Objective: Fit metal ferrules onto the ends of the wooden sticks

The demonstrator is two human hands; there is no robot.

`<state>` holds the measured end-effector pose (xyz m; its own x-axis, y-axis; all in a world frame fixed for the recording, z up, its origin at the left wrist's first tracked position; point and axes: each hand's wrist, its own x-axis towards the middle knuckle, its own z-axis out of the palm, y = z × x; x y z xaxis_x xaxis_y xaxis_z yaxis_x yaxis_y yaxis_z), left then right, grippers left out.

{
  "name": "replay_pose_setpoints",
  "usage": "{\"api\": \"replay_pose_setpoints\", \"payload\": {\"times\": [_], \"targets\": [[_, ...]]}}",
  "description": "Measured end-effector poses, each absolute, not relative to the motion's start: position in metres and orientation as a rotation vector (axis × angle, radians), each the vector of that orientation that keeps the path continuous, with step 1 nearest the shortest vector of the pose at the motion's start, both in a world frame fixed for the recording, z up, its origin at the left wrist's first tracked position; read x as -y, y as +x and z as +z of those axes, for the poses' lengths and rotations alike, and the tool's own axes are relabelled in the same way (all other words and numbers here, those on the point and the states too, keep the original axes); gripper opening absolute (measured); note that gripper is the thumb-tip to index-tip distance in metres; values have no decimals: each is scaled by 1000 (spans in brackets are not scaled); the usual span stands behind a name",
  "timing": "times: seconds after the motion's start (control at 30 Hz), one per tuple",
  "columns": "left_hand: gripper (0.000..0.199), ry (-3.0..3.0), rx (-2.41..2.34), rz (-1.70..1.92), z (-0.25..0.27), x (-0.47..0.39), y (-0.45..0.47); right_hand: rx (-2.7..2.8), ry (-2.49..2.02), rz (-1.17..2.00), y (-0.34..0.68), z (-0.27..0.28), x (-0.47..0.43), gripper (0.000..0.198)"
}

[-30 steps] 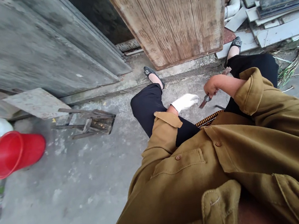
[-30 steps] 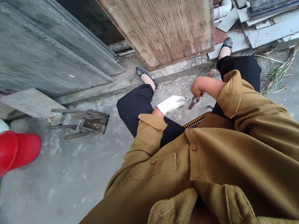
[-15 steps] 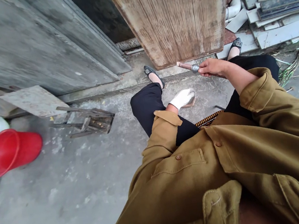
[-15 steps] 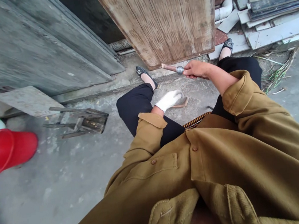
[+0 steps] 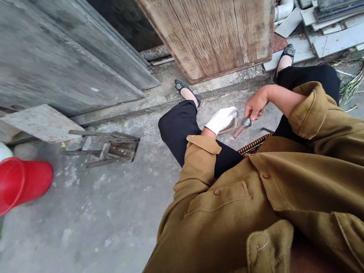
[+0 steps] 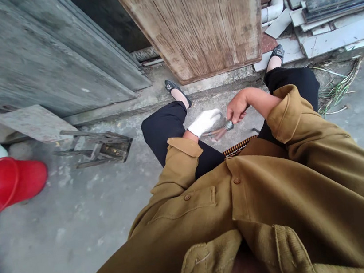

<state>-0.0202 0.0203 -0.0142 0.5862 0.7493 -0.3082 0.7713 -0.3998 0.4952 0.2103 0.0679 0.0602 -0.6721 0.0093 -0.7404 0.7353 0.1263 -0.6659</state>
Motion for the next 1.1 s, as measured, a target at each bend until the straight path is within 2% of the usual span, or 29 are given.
{"api": "replay_pose_setpoints", "payload": {"times": [0.03, 0.07, 0.13, 0.2, 0.27, 0.33, 0.43, 0.53, 0.63, 0.77, 0.9, 0.97, 1.03, 1.1], "targets": [[30, 2171, -1258, 30, -13, -22, -22, -1878, 714, -1692, 219, 67, -72, 10], [31, 2126, -1305, 105, -12, -23, -24, -1970, 730, -1833, 227, 74, -77, 17], [33, 2056, -1342, 209, -11, -23, -25, -2199, 856, -2318, 244, 84, -87, 43], [33, 2037, -1274, 226, -10, -21, -22, -2346, 1202, -2335, 255, 87, -95, 46], [33, 2050, -1196, 168, -9, -18, -18, -2381, 1639, -1955, 255, 84, -100, 34], [34, 2103, -1186, 63, -8, -15, -14, -2340, 1855, -1381, 245, 77, -101, 23], [36, 2256, -1197, -120, -8, -11, -10, -2277, 1774, -763, 222, 67, -96, 33], [35, 2380, -1173, -256, -10, -8, -8, -2178, 1606, -611, 202, 56, -85, 43], [31, 2398, -1198, -255, -10, -5, -9, -2091, 1336, -582, 193, 45, -73, 36], [31, 2330, -1338, -118, -3, -7, -13, -1890, 918, -1076, 196, 46, -63, 8], [39, 2284, -1411, -68, 3, -15, -17, -1878, 715, -1507, 217, 76, -70, 11], [41, 2252, -1441, -61, 3, -17, -17, -2042, 856, -1812, 231, 89, -77, 17], [40, 2223, -1426, -57, 3, -17, -16, -2193, 1169, -1958, 241, 94, -83, 28], [38, 2204, -1357, -79, 1, -16, -12, -2270, 1485, -2006, 243, 89, -88, 30]]}}
